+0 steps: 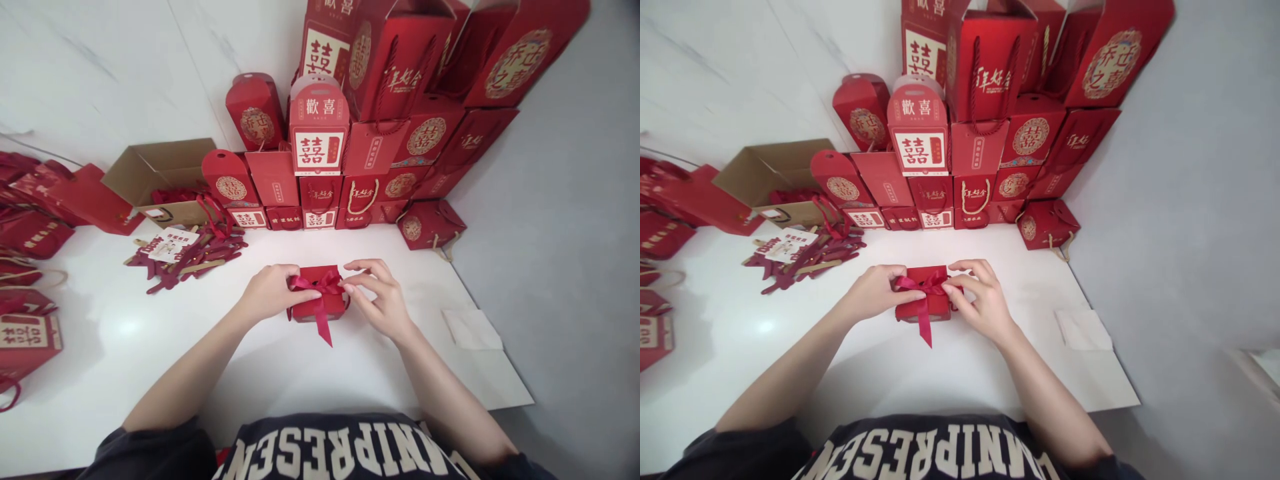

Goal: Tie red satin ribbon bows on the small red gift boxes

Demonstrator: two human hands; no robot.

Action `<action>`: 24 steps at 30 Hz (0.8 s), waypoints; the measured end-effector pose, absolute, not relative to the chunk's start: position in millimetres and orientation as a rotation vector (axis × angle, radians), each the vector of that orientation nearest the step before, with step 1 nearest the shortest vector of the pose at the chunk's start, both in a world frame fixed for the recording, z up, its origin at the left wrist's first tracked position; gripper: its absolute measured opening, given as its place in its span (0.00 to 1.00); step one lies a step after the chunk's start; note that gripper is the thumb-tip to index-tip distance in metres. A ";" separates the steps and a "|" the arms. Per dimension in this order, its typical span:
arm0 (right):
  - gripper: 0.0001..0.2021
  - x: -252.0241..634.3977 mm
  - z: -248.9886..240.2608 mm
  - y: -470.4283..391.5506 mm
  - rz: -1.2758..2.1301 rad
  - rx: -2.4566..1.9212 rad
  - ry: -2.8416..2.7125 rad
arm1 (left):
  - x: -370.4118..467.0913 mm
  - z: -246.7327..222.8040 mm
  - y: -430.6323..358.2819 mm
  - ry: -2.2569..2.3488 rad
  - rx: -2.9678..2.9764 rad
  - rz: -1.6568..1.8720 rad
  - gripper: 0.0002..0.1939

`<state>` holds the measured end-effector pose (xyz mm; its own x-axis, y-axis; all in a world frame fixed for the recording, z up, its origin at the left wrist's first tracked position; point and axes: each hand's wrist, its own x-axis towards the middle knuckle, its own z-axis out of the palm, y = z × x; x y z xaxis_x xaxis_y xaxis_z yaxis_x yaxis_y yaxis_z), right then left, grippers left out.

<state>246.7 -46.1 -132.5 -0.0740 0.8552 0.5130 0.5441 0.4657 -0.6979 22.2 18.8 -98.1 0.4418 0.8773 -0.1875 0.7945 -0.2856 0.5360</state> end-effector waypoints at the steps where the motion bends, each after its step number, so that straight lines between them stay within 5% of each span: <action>1: 0.06 243.1 -135.9 -46.3 0.304 -1.217 -1.795 | 22.9 -97.2 18.0 1.408 2.141 0.191 0.26; 7: 0.11 229.8 -143.2 -50.3 0.037 -1.350 -1.990 | 30.5 -99.2 13.6 1.535 2.162 0.305 0.30; 14: 0.27 242.7 -135.0 -44.8 0.123 -1.420 -2.337 | 31.5 -104.3 15.6 1.553 2.140 0.308 0.32; 24: 0.30 249.3 -140.9 -43.5 0.322 -1.476 -2.421 | 29.2 -99.4 17.6 1.523 2.183 0.188 0.28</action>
<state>249.3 -43.5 -140.9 -0.4345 0.8917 0.1265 0.8276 0.4507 -0.3346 29.2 17.6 -99.4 0.3749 0.9147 -0.1510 0.8503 -0.2743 0.4491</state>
